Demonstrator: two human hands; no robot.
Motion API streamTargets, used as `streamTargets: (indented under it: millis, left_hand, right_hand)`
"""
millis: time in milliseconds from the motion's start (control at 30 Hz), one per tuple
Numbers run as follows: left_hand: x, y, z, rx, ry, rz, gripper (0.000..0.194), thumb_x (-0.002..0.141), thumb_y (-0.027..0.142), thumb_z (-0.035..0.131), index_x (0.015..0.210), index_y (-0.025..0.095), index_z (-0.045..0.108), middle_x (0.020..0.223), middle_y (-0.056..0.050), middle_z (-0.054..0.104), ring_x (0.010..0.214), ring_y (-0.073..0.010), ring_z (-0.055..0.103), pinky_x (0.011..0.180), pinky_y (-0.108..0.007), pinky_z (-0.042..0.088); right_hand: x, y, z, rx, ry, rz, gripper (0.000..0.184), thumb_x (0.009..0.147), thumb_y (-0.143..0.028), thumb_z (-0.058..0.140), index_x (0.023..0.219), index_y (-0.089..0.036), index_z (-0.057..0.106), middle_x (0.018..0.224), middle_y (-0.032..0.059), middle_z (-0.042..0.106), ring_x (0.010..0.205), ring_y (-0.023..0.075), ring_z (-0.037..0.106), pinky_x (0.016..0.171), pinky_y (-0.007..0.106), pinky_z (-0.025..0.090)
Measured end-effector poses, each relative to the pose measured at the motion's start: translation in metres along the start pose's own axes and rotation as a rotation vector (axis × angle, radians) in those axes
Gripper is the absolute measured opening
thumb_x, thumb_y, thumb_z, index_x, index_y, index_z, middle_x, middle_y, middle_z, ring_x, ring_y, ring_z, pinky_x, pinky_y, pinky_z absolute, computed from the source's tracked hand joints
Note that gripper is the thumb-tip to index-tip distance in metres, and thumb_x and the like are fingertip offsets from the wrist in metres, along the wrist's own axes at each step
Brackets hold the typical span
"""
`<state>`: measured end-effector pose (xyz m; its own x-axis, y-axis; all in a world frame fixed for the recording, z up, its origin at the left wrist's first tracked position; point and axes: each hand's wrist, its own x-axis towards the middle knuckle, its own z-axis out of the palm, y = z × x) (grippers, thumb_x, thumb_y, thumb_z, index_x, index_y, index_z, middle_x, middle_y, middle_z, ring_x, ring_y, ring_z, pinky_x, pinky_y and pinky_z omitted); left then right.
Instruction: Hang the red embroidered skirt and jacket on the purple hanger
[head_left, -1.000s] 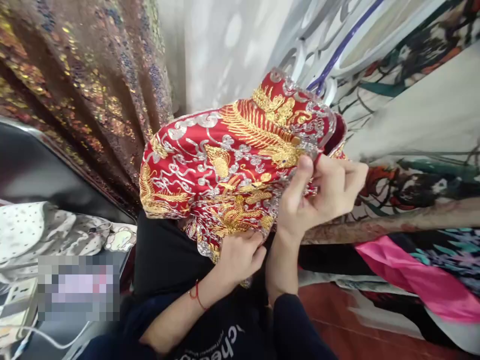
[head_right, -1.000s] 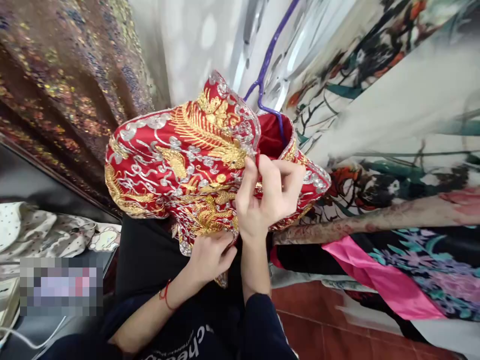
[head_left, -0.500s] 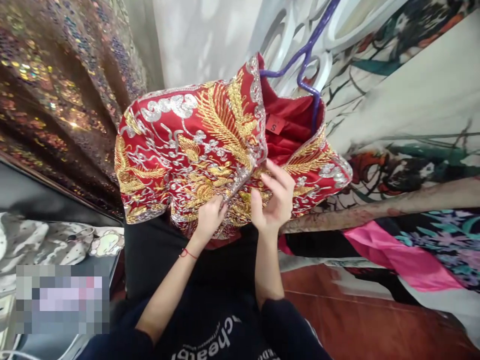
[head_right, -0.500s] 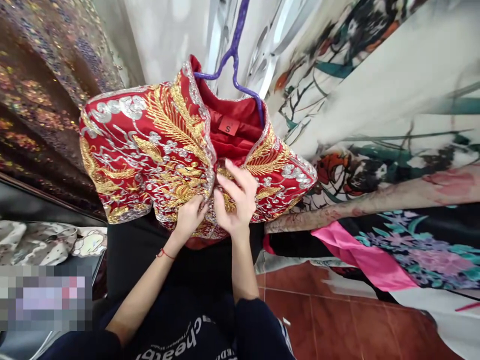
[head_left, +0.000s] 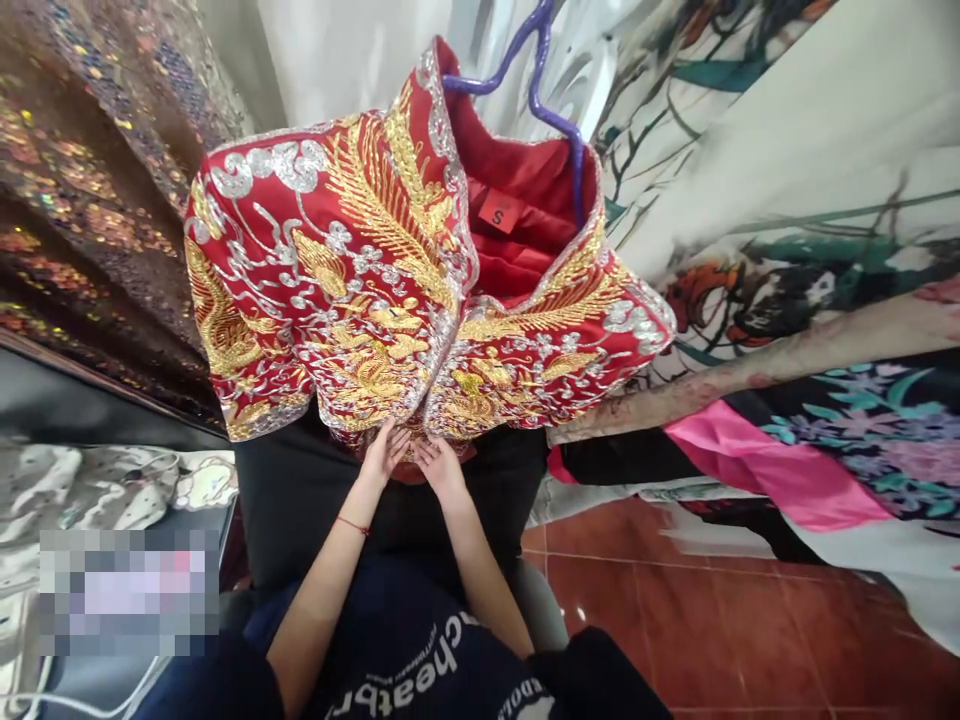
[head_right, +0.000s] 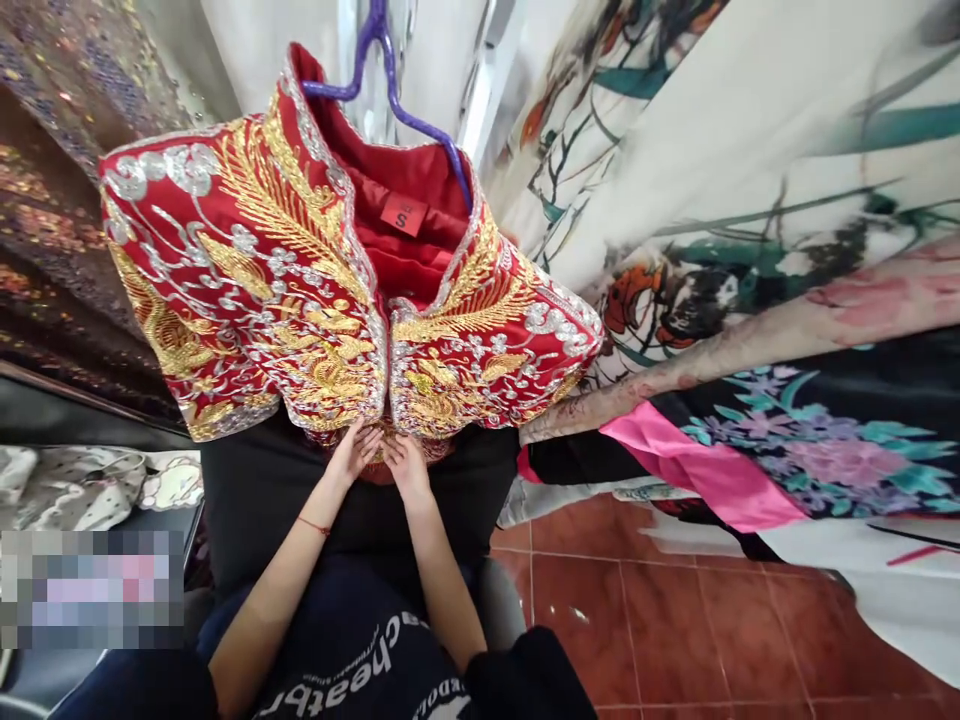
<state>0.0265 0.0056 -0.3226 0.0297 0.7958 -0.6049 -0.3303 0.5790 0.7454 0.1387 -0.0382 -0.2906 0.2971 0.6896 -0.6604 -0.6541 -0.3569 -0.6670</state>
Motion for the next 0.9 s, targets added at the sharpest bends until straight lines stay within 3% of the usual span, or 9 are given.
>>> streamTargets:
  millis: [200, 333, 433, 533, 633, 800, 900]
  left_hand:
    - [0.009, -0.008, -0.005, -0.174, 0.094, -0.021, 0.019, 0.086, 0.036, 0.073, 0.083, 0.020, 0.062, 0.088, -0.006, 0.073, 0.092, -0.0133, 0.072, 0.089, -0.025, 0.057]
    - [0.007, -0.013, -0.007, -0.256, 0.048, -0.026, 0.012, 0.084, 0.022, 0.074, 0.084, 0.018, 0.063, 0.083, -0.003, 0.074, 0.075, -0.0097, 0.070, 0.075, -0.020, 0.057]
    - [0.008, -0.017, -0.006, -0.305, -0.035, -0.065, 0.014, 0.082, 0.016, 0.076, 0.093, 0.016, 0.067, 0.091, -0.004, 0.076, 0.077, -0.0102, 0.072, 0.075, -0.020, 0.058]
    - [0.009, -0.019, -0.006, -0.323, -0.105, -0.116, 0.026, 0.077, 0.014, 0.080, 0.101, 0.014, 0.069, 0.095, -0.006, 0.078, 0.083, -0.0137, 0.074, 0.077, -0.021, 0.060]
    - [0.009, -0.019, -0.006, -0.315, -0.160, -0.162, 0.030, 0.076, 0.014, 0.083, 0.102, 0.012, 0.070, 0.091, -0.007, 0.078, 0.080, -0.0146, 0.075, 0.072, -0.020, 0.060]
    - [0.008, -0.013, -0.004, -0.278, -0.229, -0.203, 0.029, 0.075, 0.021, 0.085, 0.096, 0.012, 0.067, 0.079, -0.004, 0.075, 0.063, -0.0117, 0.070, 0.056, -0.019, 0.055]
    - [0.008, -0.009, -0.005, -0.254, -0.265, -0.229, 0.033, 0.072, 0.027, 0.088, 0.090, 0.010, 0.065, 0.073, -0.004, 0.073, 0.054, -0.0117, 0.065, 0.049, -0.020, 0.051]
  right_hand:
    - [0.035, 0.020, -0.006, 0.113, 0.068, 0.094, 0.040, 0.097, -0.040, 0.063, 0.130, -0.018, 0.059, 0.130, 0.0092, 0.063, 0.110, 0.0219, 0.065, 0.093, 0.044, 0.058]
    - [0.044, 0.031, -0.008, 0.144, 0.064, 0.084, 0.040, 0.097, -0.040, 0.063, 0.130, -0.017, 0.059, 0.130, 0.0097, 0.062, 0.111, 0.0226, 0.065, 0.094, 0.045, 0.058]
    - [0.045, 0.038, -0.012, 0.128, -0.001, 0.094, 0.035, 0.094, -0.038, 0.067, 0.123, -0.018, 0.063, 0.119, 0.0068, 0.068, 0.101, 0.0192, 0.067, 0.086, 0.038, 0.059]
    - [0.040, 0.043, -0.018, 0.094, -0.078, 0.109, 0.035, 0.079, -0.031, 0.081, 0.110, -0.023, 0.069, 0.097, 0.0007, 0.075, 0.086, 0.0165, 0.069, 0.074, 0.028, 0.056]
    - [0.030, 0.041, -0.024, 0.065, -0.123, 0.104, 0.038, 0.068, -0.025, 0.088, 0.103, -0.022, 0.072, 0.087, -0.0004, 0.076, 0.080, 0.0167, 0.068, 0.071, 0.028, 0.054]
    - [0.009, 0.035, -0.017, 0.058, -0.148, 0.019, 0.037, 0.093, -0.038, 0.068, 0.123, -0.017, 0.063, 0.122, 0.0080, 0.067, 0.104, 0.0209, 0.067, 0.089, 0.041, 0.058]
    - [0.002, 0.035, -0.007, 0.069, -0.142, -0.045, 0.040, 0.097, -0.040, 0.063, 0.130, -0.018, 0.059, 0.131, 0.0096, 0.062, 0.112, 0.0229, 0.065, 0.094, 0.046, 0.057]
